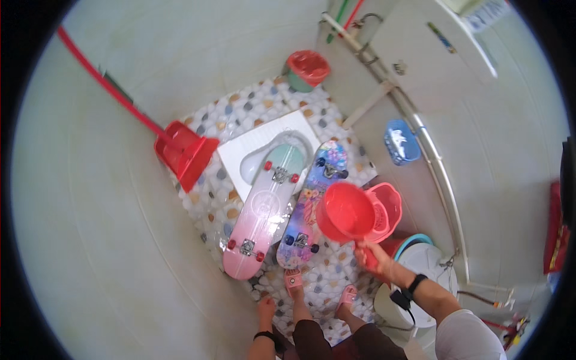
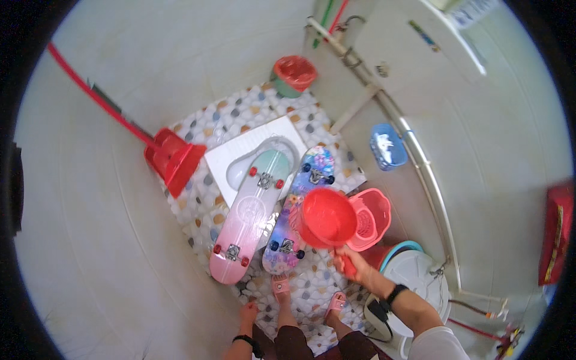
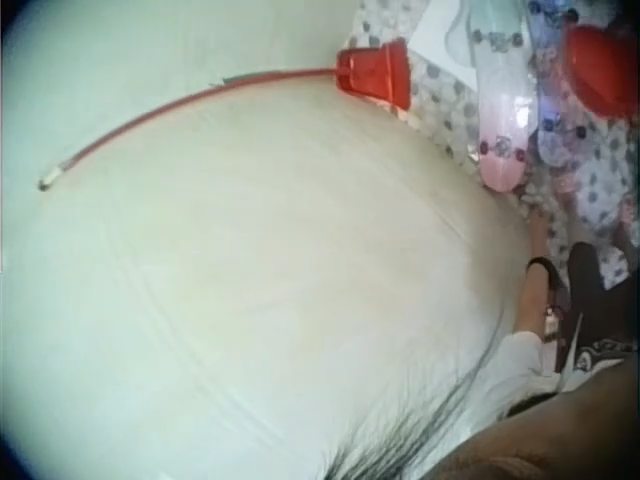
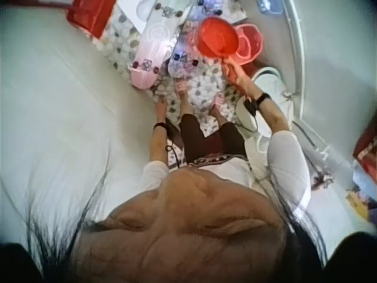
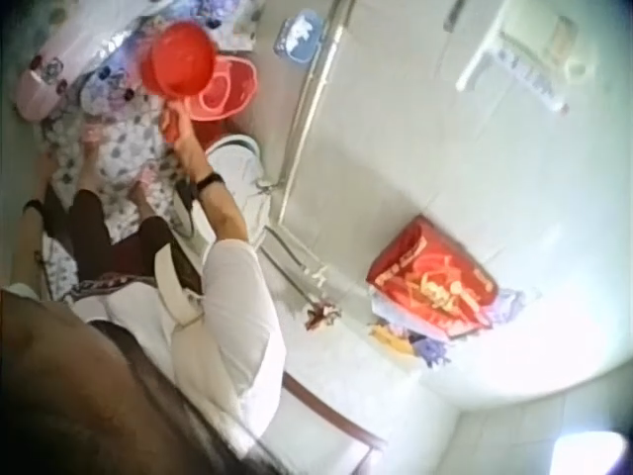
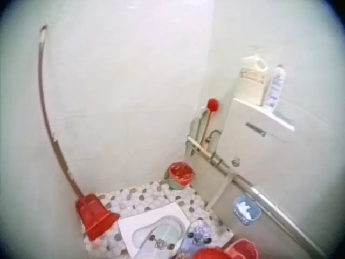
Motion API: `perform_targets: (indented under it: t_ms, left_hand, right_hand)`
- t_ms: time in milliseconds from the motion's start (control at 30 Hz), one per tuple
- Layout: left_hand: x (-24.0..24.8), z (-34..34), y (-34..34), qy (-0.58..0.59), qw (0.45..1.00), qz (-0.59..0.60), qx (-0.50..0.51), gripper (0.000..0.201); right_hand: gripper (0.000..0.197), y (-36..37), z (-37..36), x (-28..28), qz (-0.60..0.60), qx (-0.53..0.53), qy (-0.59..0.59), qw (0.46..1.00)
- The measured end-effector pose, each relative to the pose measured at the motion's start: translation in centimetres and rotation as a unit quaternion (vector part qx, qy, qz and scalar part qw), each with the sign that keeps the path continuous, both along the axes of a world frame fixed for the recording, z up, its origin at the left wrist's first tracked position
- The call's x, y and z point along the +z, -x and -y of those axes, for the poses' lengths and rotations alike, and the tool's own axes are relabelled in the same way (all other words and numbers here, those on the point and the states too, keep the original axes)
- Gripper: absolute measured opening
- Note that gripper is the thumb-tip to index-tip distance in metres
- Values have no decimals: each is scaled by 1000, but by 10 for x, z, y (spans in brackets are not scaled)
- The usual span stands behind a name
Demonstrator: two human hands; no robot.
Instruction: Cleaning skateboards and the bathroom floor using water and a broom.
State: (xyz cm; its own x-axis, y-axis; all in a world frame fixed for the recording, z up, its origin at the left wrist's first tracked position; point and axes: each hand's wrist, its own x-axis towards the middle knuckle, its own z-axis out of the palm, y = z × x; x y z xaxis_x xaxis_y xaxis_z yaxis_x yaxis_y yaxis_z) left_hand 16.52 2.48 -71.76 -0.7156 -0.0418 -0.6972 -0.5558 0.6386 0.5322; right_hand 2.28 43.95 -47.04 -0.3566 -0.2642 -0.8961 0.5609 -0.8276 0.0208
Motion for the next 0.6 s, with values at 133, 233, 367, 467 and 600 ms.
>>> perform_targets:
  t_ms: [133, 233, 367, 467, 600]
  left_hand:
    - [17, 30, -32, -73, 995, 64, 36, 23]
    - [50, 35, -20, -96, 992, 79, 22, 21]
    - [107, 46, -3, -88, 990, 91, 56, 24]
    - [150, 18, -1, -85, 987, 135, 32, 23]
    - [197, -4, -37, -85, 985, 138, 56, 21]
  right_hand:
    - [22, -120, -2, 92, -35, 20, 32, 999]
    - [21, -221, -17, 159, 4, 96, 25, 995]
    - [15, -335, -40, 205, 41, 133, -15, 990]
    - [18, -398, -59, 231, 91, 235, -220, 942]
    - [17, -483, -72, 225, 100, 216, -267, 934]
